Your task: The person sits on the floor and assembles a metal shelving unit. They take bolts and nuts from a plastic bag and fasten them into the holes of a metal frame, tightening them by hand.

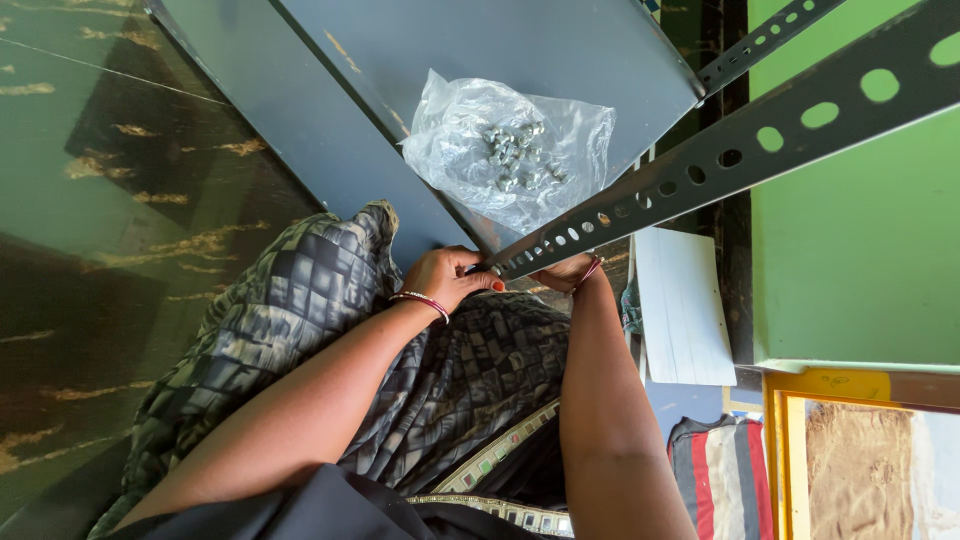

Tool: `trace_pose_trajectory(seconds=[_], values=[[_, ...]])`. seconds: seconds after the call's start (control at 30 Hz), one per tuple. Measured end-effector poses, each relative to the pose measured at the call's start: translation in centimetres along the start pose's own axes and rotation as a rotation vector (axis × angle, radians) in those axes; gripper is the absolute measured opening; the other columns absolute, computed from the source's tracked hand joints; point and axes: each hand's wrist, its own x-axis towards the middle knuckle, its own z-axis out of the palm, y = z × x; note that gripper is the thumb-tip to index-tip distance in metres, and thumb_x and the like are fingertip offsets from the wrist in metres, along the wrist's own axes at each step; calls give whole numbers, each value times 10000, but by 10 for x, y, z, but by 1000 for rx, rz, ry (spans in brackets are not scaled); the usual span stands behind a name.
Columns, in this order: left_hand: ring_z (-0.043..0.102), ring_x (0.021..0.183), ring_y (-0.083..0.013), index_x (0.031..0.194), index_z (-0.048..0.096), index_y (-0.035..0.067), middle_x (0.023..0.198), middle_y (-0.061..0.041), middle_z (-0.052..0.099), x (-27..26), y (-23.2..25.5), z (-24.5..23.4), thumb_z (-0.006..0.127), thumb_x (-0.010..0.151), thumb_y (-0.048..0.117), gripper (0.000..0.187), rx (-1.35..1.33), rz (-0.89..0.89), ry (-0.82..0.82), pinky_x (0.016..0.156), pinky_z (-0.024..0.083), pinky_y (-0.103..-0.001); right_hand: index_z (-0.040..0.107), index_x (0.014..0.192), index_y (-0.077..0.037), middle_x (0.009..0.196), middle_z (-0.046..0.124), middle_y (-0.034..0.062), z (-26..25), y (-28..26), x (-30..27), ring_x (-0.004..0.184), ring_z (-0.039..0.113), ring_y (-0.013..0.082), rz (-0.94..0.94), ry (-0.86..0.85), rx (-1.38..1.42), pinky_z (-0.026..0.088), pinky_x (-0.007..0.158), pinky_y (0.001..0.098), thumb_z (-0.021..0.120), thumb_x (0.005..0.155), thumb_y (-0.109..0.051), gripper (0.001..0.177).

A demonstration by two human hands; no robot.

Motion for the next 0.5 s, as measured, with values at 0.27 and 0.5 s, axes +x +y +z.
trace_pose_trajectory(seconds=[0.27,0.5], values=[[552,582,-67,948,829,146,722,-33,734,-2,-9,12,874,727,422,357,-251,52,36,542,435,-294,737,954,-88,1051,727,27,2,1,2,1018,669,185,-4,-25,22,543,962,367,850,865,-116,146],[594,596,-82,944,835,150,780,-40,770,-2,-10,13,884,727,397,332,-237,82,60,550,456,-282,755,1018,-74,1125,749,50,17,-10,-6,1101,677,203,7,-47,19,527,1051,403,842,835,-146,215]])
